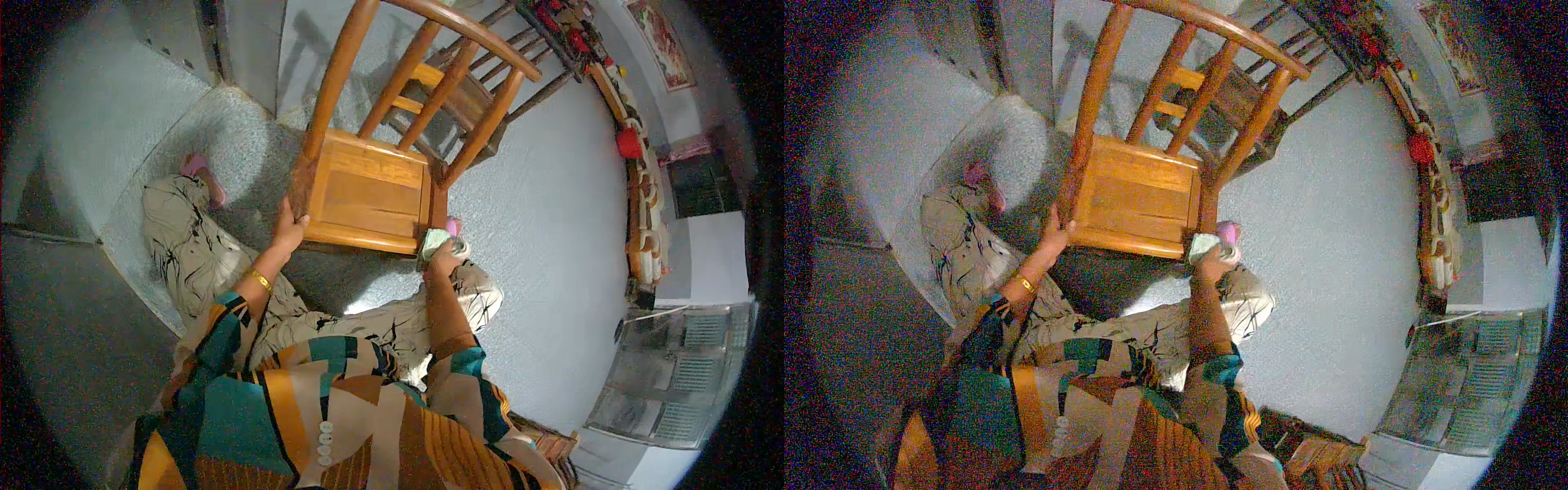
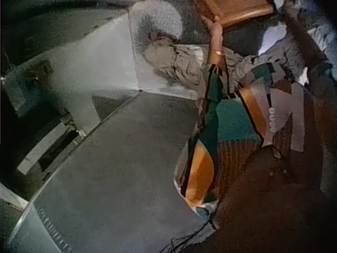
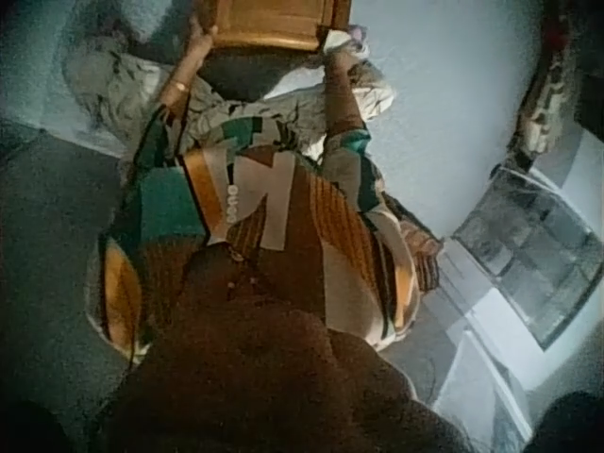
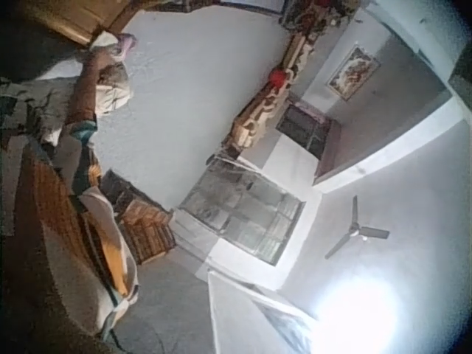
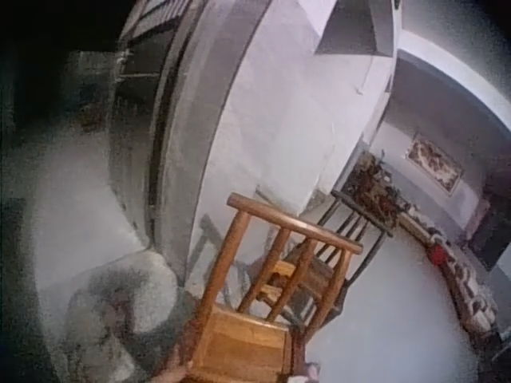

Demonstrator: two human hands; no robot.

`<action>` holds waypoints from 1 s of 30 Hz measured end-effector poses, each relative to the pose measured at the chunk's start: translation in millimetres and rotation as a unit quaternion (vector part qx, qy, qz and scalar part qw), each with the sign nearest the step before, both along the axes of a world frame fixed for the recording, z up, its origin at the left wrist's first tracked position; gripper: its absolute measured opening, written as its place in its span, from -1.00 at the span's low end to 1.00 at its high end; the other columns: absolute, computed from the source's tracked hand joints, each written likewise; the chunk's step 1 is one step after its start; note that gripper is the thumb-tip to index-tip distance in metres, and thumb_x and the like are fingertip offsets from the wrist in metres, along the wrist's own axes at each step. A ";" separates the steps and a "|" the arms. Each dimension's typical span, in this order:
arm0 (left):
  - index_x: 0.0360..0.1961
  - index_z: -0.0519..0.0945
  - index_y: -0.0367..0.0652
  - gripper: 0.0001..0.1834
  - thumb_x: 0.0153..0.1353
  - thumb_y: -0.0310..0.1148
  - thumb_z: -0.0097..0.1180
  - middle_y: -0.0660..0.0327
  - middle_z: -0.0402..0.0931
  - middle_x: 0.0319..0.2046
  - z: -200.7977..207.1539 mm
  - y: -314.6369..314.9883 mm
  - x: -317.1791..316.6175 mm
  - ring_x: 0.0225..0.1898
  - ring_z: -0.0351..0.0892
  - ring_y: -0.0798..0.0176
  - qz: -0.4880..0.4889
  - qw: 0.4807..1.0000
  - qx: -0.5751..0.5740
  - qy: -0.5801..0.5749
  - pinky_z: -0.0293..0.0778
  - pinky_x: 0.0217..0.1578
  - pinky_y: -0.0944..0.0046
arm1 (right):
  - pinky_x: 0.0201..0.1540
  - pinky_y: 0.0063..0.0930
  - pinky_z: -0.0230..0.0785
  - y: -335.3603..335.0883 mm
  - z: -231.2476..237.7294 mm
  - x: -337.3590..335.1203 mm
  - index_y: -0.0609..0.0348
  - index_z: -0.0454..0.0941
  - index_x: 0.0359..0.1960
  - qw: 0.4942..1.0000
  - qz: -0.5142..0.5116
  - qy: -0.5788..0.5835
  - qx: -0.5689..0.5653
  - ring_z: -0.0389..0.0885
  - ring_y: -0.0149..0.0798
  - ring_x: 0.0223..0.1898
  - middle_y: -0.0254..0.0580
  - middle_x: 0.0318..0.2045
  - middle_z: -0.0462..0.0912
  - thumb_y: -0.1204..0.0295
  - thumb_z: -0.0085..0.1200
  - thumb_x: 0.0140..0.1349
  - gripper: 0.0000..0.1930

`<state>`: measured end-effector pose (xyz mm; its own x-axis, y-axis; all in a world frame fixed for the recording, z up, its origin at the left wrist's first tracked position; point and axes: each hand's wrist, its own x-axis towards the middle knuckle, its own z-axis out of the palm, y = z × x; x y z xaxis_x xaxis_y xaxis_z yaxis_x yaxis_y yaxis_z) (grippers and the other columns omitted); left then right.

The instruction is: The recorder is cleaning a wooden chair using a cloth.

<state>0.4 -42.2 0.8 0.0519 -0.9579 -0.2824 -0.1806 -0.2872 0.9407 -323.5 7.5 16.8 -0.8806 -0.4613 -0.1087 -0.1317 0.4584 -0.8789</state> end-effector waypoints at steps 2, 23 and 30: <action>0.19 -0.11 -0.27 -0.30 0.06 -0.43 -0.05 -0.06 0.04 0.13 -1.7 -1.1 -2.5 0.18 0.01 0.06 -0.012 1.000 0.017 0.000 -0.01 0.13 0.23 | -0.09 -0.33 0.30 3.3 -10.4 3.7 0.35 0.13 0.06 0.993 -0.101 -0.063 -0.018 0.41 -0.05 -0.10 0.03 -0.06 0.36 0.02 -0.07 0.04 -0.31; 0.15 -0.01 -0.26 -0.30 0.00 -0.37 0.00 -0.07 0.21 0.04 -36.6 -7.3 -3.7 0.07 0.21 -0.02 0.034 0.998 -0.008 -0.052 0.15 0.05 0.17 | 0.04 0.07 0.04 -26.9 1.1 244.3 0.01 0.18 0.08 0.717 0.136 -0.683 0.026 0.16 -0.07 0.09 -0.20 0.10 0.20 -0.18 -0.55 0.14 -0.34; 0.19 -0.10 -0.23 -0.25 0.03 -0.35 0.01 -0.02 0.12 0.10 -3.0 -1.7 9.1 0.11 0.14 0.06 -0.016 0.999 0.009 0.041 0.09 0.08 0.21 | 0.03 0.12 0.02 -22.7 45.2 237.3 -0.04 0.20 0.07 0.791 0.073 -0.605 0.052 0.19 -0.10 0.08 -0.21 0.09 0.22 -0.22 -0.53 0.11 -0.34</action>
